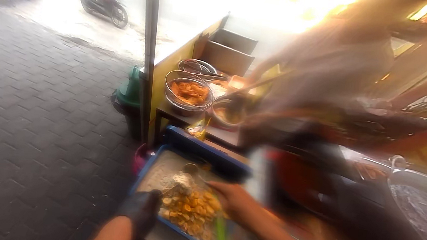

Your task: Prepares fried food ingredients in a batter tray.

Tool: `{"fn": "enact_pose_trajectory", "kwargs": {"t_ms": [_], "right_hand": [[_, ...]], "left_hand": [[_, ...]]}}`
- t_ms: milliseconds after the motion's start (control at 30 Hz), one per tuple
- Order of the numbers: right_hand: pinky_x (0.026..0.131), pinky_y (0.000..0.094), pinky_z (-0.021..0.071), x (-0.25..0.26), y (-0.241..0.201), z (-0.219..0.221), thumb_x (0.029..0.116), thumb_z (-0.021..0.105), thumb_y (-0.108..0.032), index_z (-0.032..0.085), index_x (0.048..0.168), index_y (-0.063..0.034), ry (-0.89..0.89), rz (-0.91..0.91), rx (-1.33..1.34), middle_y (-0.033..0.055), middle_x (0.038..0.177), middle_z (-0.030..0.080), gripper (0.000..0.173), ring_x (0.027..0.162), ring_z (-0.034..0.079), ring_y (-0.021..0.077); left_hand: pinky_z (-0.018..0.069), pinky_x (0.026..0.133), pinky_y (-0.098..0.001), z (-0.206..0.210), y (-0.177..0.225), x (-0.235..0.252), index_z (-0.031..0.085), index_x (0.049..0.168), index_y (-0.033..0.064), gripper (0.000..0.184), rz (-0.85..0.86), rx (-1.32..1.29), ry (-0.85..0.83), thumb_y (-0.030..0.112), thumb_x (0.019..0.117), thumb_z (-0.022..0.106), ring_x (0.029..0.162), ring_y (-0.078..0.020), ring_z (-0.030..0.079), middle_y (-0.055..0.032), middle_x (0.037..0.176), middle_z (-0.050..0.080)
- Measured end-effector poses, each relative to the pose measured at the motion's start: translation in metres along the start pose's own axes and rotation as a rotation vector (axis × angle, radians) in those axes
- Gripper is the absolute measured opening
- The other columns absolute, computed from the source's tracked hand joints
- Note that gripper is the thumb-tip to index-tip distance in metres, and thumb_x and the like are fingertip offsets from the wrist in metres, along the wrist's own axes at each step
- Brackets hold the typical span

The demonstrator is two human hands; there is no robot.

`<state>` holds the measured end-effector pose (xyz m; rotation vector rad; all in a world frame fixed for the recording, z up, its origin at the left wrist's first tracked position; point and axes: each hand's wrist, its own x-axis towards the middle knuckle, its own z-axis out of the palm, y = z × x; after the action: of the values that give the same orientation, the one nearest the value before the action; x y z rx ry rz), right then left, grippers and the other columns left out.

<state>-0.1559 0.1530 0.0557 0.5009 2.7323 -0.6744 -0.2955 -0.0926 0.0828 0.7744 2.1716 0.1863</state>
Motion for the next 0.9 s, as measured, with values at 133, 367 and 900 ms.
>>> {"fn": "enact_pose_trajectory", "kwargs": {"t_ms": [133,367,900], "right_hand": [[0.086,0.0487,0.0583,-0.019,0.002,-0.012,0.1099,0.041,-0.032,0.066,0.138,-0.0267,0.236,-0.047,-0.001,0.0051,0.102,0.076,0.038,0.094,0.073,0.0221],[0.068,0.0446,0.0597,-0.031,-0.004,-0.021,0.1076,0.047,-0.029,0.067,0.138,-0.0274,0.579,-0.135,-0.061,0.0005,0.087,0.074,0.036,0.075,0.07,0.0176],[0.068,0.0507,0.0585,-0.031,-0.024,0.026,0.0986,0.051,-0.003,0.056,0.149,-0.0231,0.174,0.142,-0.454,0.016,0.114,0.073,0.055,0.088,0.073,0.037]], "left_hand": [[0.045,0.103,-0.0613,-0.003,-0.015,0.005,0.056,0.145,0.0187,0.049,0.135,-0.008,0.213,0.042,0.1072,0.036,0.123,-0.0379,0.062,-0.019,0.131,0.066],[0.0496,0.099,-0.0525,-0.023,-0.01,-0.016,0.062,0.138,0.0165,0.048,0.221,-0.014,0.373,0.042,0.1062,0.037,0.116,-0.0302,0.066,-0.0156,0.122,0.07],[0.0392,0.108,-0.059,0.017,-0.019,-0.007,0.057,0.142,0.0076,0.045,-0.004,-0.026,-0.059,0.033,0.1102,0.037,0.131,-0.0399,0.055,-0.025,0.136,0.06]]}}
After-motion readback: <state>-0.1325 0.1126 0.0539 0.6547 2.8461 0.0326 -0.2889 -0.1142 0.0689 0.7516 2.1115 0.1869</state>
